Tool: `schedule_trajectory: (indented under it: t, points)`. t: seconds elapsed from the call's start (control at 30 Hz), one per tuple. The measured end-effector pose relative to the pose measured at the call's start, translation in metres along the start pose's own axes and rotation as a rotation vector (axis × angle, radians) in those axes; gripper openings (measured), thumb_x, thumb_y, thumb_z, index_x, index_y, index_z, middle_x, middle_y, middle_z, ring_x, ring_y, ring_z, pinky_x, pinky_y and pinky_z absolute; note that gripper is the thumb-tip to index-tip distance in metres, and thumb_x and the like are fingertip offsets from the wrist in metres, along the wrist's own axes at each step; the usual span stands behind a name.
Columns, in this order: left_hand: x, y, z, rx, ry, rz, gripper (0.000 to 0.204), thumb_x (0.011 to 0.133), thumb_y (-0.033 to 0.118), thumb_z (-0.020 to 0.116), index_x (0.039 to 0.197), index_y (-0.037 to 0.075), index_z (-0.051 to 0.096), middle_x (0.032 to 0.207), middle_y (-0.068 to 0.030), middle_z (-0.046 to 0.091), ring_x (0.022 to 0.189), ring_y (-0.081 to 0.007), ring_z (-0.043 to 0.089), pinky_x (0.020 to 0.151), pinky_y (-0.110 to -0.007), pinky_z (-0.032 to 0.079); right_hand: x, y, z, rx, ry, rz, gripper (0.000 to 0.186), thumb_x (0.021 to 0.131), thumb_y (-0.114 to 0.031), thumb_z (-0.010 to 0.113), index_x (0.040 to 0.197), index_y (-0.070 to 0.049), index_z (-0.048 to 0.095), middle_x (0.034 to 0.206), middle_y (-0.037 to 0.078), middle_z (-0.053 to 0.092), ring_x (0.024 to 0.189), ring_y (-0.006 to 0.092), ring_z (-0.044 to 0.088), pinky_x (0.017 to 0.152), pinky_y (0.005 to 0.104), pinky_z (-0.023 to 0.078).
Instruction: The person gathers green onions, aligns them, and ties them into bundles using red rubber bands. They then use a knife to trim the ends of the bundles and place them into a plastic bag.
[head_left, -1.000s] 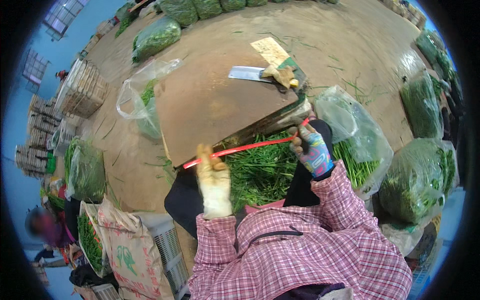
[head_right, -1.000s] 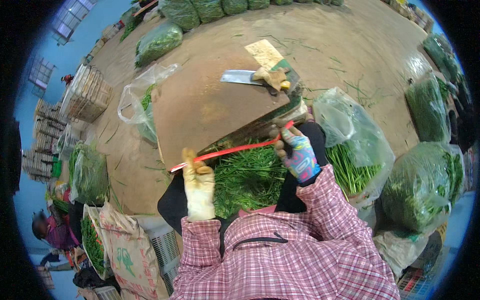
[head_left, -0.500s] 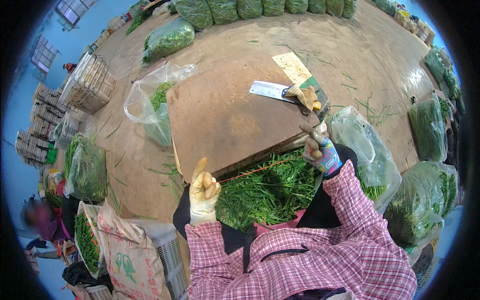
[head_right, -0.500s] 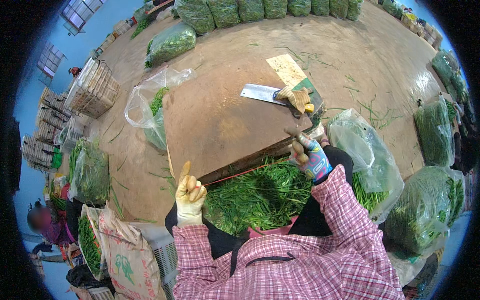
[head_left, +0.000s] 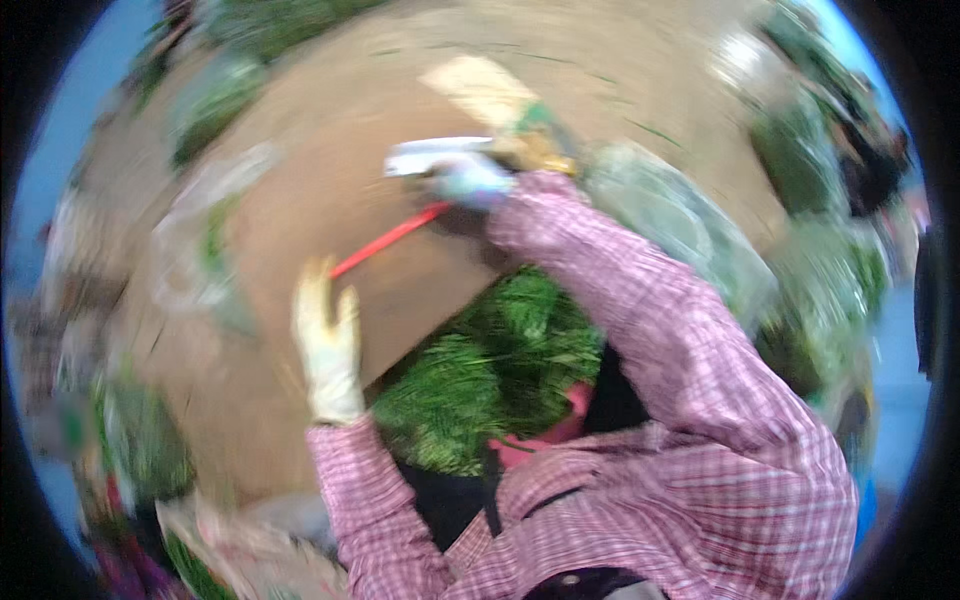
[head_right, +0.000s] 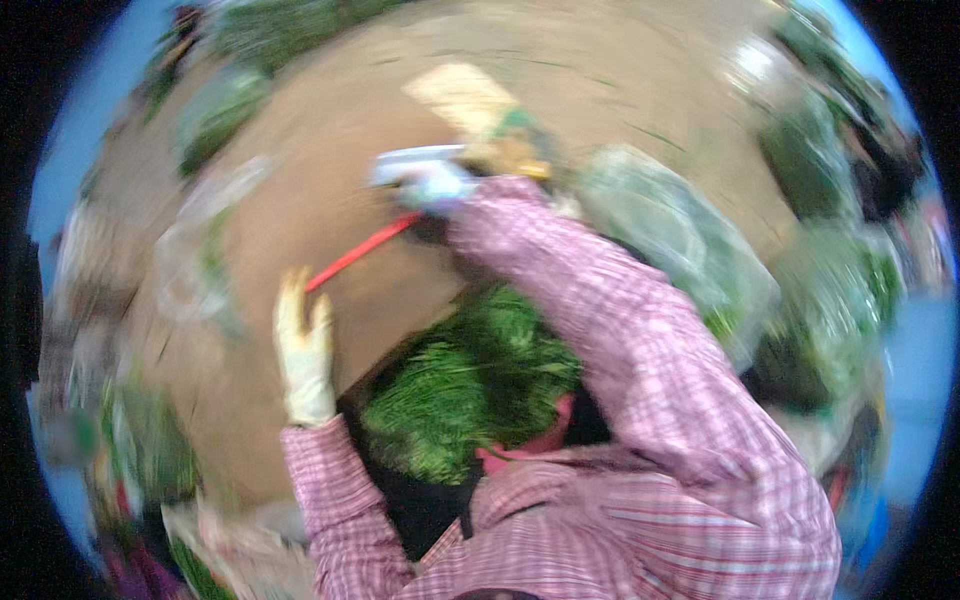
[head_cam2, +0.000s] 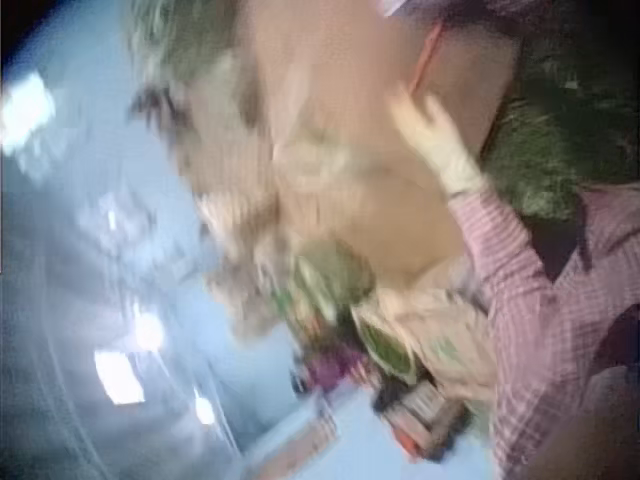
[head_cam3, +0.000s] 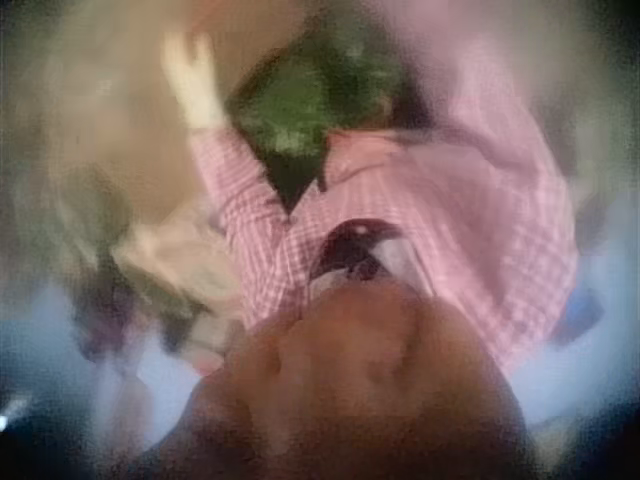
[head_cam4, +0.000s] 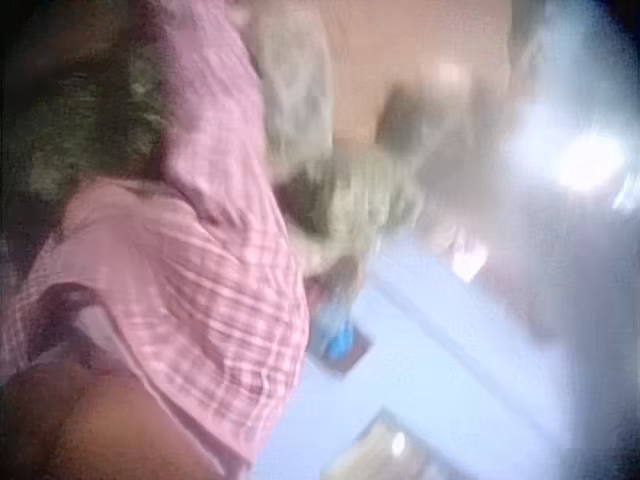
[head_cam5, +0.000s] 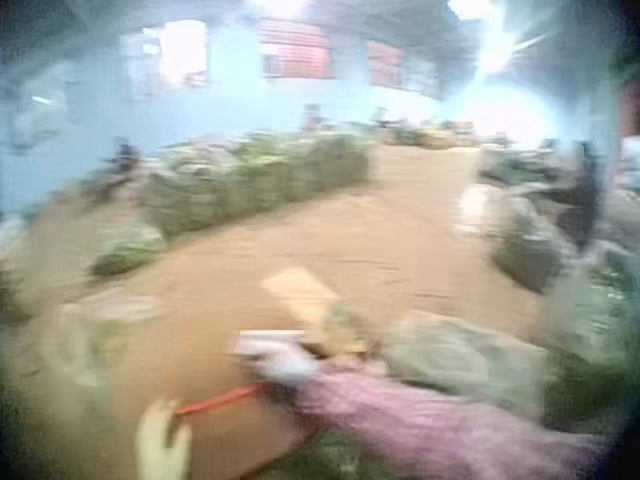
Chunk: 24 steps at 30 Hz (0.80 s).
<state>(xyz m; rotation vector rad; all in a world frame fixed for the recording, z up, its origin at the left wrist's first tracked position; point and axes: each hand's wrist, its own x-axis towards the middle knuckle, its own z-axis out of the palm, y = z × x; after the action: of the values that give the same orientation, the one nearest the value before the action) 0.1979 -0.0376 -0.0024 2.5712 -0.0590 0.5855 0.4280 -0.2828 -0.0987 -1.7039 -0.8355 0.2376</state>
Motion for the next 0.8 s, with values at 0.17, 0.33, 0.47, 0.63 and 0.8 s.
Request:
schedule_trajectory:
  t: [0.17,0.33,0.47,0.63,0.8]
  points:
    - [0.002,-0.016,0.028,0.076,-0.194,0.056,0.051,0.094,0.026,0.059,0.139,0.004,0.05,0.144,-0.0172,0.049,0.136,-0.0348,0.041,0.114,-0.045,0.029,-0.078,-0.141,-0.005,-0.399,0.198,0.015,0.033,0.087,-0.033,0.064,0.109,-0.01,0.067,0.1,0.016,0.069,0.094,0.034,0.066,0.08,0.0416,0.052]
    - [0.003,0.013,0.022,0.028,-0.114,0.014,0.046,0.097,0.021,0.056,0.138,0.0,0.049,0.145,-0.0178,0.047,0.136,-0.0321,0.042,0.113,-0.042,0.03,-0.298,-0.168,-0.087,-0.411,0.446,0.616,0.026,0.091,-0.029,0.064,0.104,-0.007,0.069,0.088,0.018,0.068,0.085,0.0307,0.068,0.077,0.0385,0.054]
    - [0.013,0.056,0.025,-0.094,-0.138,0.021,0.041,0.096,0.013,0.058,0.135,0.0,0.053,0.14,-0.0165,0.053,0.132,-0.03,0.047,0.111,-0.038,0.034,-0.468,-0.101,-0.16,-0.684,-0.179,1.43,0.031,0.083,-0.032,0.061,0.1,-0.008,0.071,0.089,0.016,0.071,0.085,0.03,0.068,0.078,0.0418,0.053]
    - [0.032,0.141,0.037,-0.146,-0.23,0.24,0.041,0.094,0.008,0.059,0.134,0.002,0.055,0.14,-0.0158,0.053,0.134,-0.0302,0.046,0.112,-0.04,0.033,-0.46,-0.054,-0.266,-0.661,0.823,0.615,0.027,0.087,-0.019,0.06,0.111,-0.008,0.068,0.098,0.008,0.068,0.085,0.0211,0.063,0.073,0.0352,0.052]
    - [0.028,0.192,0.047,-0.173,-0.281,0.366,0.041,0.092,0.005,0.059,0.133,0.004,0.057,0.141,-0.0162,0.052,0.134,-0.0315,0.046,0.111,-0.041,0.034,-0.494,-0.059,-0.242,-0.345,0.751,0.987,0.039,0.087,-0.033,0.064,0.111,-0.003,0.067,0.096,0.016,0.069,0.084,0.0251,0.066,0.077,0.0376,0.052]
